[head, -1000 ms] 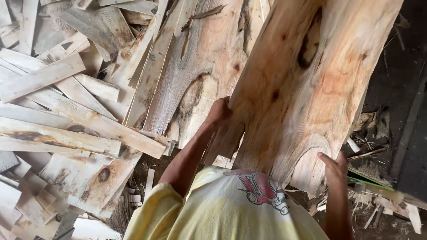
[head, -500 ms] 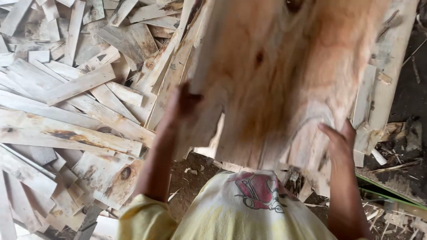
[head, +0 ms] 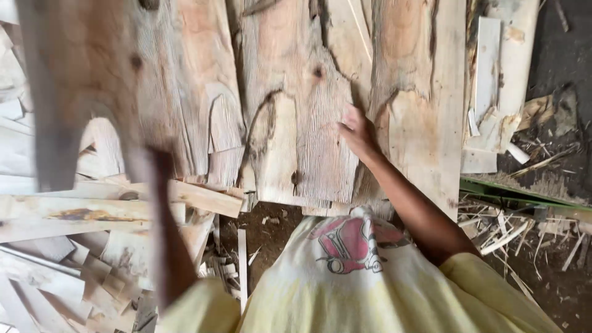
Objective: Operating a wood slicing machine to produce thin wood sheets.
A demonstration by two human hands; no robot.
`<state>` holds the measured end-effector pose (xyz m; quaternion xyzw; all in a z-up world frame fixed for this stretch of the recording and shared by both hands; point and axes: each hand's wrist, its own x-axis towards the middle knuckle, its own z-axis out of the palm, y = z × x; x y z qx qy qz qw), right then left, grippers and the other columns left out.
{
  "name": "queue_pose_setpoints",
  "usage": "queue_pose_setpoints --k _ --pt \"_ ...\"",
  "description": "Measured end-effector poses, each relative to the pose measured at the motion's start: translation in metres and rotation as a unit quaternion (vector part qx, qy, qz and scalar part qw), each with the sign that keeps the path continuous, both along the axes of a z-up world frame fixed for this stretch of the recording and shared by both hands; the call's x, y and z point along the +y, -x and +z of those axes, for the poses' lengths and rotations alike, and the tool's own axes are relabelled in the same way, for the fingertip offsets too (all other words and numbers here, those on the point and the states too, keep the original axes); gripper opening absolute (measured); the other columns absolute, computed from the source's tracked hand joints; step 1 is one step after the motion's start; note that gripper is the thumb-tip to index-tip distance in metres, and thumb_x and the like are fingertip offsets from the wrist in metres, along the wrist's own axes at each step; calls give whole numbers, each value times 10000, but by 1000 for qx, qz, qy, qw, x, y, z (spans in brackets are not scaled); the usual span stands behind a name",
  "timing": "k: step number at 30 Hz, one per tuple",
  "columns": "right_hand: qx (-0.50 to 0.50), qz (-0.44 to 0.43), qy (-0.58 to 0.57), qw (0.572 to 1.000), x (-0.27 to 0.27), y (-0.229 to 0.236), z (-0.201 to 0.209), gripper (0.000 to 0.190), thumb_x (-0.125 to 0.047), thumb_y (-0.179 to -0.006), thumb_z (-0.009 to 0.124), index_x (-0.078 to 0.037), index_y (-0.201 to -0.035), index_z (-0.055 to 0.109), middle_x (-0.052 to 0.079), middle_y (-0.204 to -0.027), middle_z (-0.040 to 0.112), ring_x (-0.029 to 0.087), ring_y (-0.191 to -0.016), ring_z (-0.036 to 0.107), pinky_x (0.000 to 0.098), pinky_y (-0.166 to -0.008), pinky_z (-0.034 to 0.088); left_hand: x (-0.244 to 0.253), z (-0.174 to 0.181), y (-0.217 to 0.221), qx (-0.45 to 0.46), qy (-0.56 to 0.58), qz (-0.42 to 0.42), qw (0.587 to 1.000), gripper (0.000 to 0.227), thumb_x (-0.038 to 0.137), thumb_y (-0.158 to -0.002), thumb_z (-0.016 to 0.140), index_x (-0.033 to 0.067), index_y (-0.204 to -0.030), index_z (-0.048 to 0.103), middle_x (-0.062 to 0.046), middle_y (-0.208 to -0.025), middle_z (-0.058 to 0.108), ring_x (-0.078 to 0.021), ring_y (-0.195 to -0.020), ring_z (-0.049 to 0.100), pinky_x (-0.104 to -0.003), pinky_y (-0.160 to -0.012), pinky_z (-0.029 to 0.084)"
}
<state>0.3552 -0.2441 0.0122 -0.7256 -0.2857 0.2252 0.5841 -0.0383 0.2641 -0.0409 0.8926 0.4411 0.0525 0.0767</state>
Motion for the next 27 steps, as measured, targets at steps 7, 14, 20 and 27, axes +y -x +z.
queue_pose_setpoints --k 7,14,20,27 --pt "-42 -160 258 952 -63 48 -31 781 -248 -890 811 28 -1515 434 280 -1379 595 361 -1219 621 462 -1020 511 -373 106 -143 116 234 -249 933 1183 635 -753 827 220 -1626 144 -208 -1703 58 -415 -1562 24 -638 -1222 53" --pt "21 -125 202 971 -76 39 -113 791 -196 -838 884 133 -1412 450 346 -1382 525 418 -1260 556 494 -1056 474 -385 35 -131 -85 260 -272 923 1115 541 -751 813 124 -1649 299 -239 -1718 214 -401 -1582 198 -545 -1278 245" --pt "134 -117 121 977 -70 38 2 603 -177 -855 777 111 -1337 557 311 -1308 646 377 -1190 675 480 -1032 572 -393 143 -172 65 220 -289 929 994 502 -717 877 95 -1503 425 -154 -1546 489 -319 -1402 436 -596 -1156 256" --pt "145 -54 36 987 -168 18 -24 552 -142 -906 787 78 -1350 543 244 -1308 607 301 -1215 605 443 -990 528 -417 103 -194 -109 420 -203 878 732 398 -919 682 74 -1521 419 -69 -1306 694 -207 -967 741 -426 -702 665"
